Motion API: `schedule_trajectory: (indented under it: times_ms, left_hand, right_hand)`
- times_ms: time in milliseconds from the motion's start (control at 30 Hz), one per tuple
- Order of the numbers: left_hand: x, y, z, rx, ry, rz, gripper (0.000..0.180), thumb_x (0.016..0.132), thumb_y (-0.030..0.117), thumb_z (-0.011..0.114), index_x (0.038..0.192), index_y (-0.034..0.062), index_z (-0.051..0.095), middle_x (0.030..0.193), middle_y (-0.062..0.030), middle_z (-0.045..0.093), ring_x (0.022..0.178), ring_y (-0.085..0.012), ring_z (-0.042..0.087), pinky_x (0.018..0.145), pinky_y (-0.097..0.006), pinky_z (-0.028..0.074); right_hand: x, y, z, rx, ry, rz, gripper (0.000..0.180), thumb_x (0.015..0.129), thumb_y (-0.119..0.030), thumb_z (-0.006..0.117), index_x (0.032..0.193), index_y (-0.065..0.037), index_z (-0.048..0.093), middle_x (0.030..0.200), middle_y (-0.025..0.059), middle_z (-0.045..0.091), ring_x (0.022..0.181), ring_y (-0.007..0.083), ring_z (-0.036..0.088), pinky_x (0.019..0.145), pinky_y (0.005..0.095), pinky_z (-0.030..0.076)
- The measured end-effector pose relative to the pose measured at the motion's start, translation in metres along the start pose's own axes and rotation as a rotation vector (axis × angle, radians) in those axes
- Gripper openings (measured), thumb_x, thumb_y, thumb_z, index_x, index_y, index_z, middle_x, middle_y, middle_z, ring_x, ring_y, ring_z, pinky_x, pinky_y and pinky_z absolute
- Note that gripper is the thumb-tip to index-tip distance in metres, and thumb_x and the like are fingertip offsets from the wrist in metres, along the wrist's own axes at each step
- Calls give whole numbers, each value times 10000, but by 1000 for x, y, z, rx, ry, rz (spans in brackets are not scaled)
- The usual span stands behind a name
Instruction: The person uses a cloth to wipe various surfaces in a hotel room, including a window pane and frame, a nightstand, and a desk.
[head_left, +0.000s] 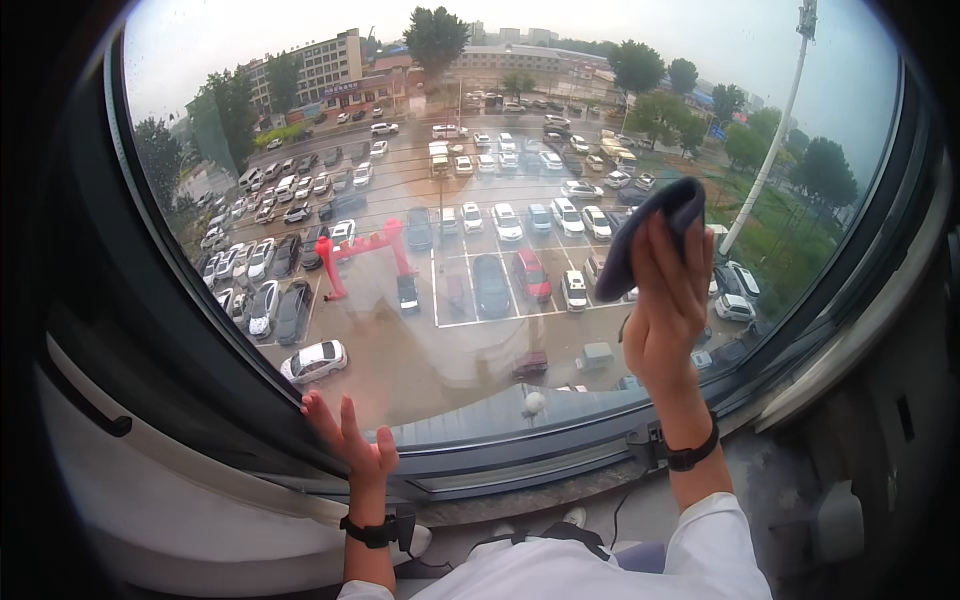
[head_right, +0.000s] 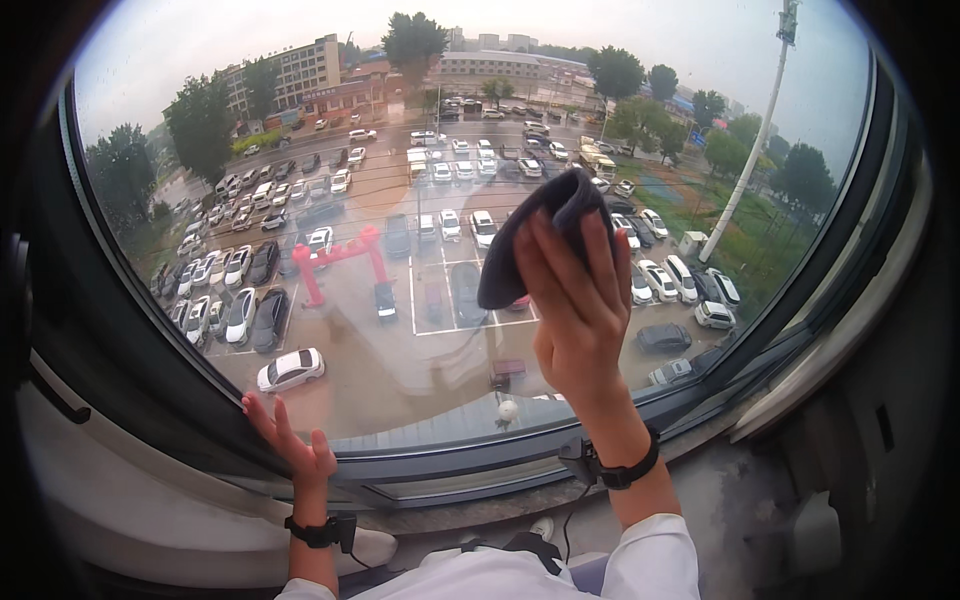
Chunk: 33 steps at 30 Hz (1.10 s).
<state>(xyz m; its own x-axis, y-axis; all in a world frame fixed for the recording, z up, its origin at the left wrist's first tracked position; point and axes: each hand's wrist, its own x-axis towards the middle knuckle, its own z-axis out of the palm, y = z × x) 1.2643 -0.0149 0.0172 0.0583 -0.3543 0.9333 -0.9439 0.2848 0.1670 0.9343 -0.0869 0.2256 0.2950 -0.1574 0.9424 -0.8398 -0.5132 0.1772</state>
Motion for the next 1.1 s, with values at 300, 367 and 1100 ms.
schedule_trajectory:
  times_ms: [300, 367, 1100]
  left_hand:
    - [-33, 37, -24, -388, -216, -136, 733, 911, 386, 537, 1518, 63, 284, 1566, -273, 209, 1449, -453, 203, 1158, -558, 168]
    - [-45, 46, -26, -402, -232, -133, 744, 911, 398, 537, 1521, 64, 274, 1562, -276, 216, 1446, -456, 206, 1156, -560, 173]
    - [-12, 38, -68, -538, -223, -448, 545, 825, 169, 625, 1334, 21, 496, 1421, -217, 461, 1273, -391, 490, 1070, -441, 388]
  right_hand:
    - [193, -15, 0, 38, 324, -29, 343, 958, -50, 532, 1264, -133, 662, 1216, 49, 688, 660, 89, 607, 569, 246, 419]
    - [212, -57, 21, 183, 537, -321, 401, 937, 43, 446, 1319, -3, 558, 1249, 171, 640, 1083, 286, 581, 938, 374, 437]
    - [99, -87, 17, 121, 41, -234, 292, 907, -3, 533, 1065, -112, 752, 1182, 26, 698, 1344, 285, 473, 1189, 465, 249]
